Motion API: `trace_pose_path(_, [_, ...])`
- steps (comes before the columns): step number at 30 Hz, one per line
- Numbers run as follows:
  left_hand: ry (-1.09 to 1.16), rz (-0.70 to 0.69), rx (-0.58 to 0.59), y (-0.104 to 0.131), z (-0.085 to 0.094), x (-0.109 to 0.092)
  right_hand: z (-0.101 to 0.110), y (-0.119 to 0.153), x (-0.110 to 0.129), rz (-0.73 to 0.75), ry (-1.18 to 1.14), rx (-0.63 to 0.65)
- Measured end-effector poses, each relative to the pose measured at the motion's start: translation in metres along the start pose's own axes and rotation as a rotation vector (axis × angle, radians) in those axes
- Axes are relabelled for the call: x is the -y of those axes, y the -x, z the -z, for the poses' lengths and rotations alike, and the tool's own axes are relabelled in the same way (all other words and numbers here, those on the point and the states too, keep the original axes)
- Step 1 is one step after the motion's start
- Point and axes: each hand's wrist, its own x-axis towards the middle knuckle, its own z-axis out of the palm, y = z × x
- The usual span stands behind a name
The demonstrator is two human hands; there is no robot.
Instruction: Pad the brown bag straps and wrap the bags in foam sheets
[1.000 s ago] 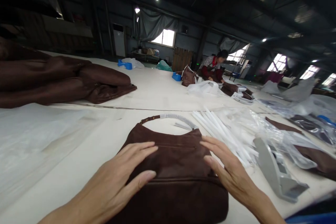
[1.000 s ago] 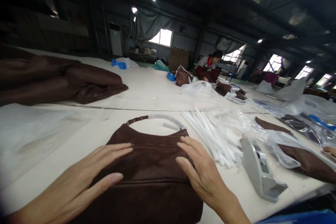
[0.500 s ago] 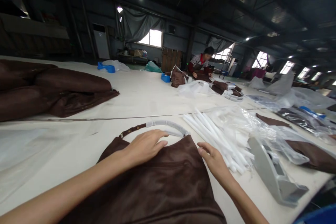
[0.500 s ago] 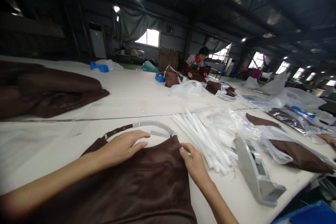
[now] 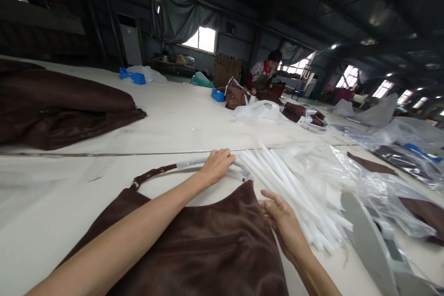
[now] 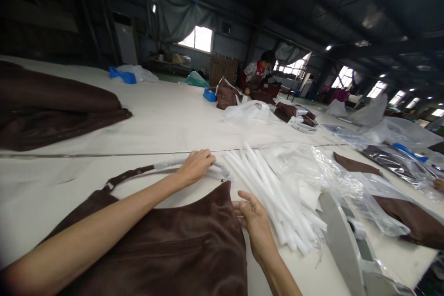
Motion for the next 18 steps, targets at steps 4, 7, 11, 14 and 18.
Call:
trace_pose_path(4, [-0.035, -0.031, -0.229, 0.000, 0.039, -0.005, -0.011, -0.031, 0.009, 0.153, 0.029, 0.062])
trace_pose_path(7, [-0.032, -0.085, -0.373, 0.002, 0.062, -0.008, -0.029, -0.056, 0.025, 0.246, 0.120, 0.288])
trace_pose_path(11, [-0.053, -0.127, -0.498, 0.008, 0.080, -0.007, -0.039, -0.070, 0.050, 0.569, 0.434, 0.282])
trace_pose_path(14, [-0.112, -0.095, -0.388, 0.012, 0.090, -0.007, -0.030, -0.057, 0.076, 0.756, 0.833, 0.079])
trace_pose_path(18, [-0.135, -0.107, -0.242, 0.009, 0.101, -0.011, -0.035, -0.010, 0.115, 0.556, 1.325, -0.188])
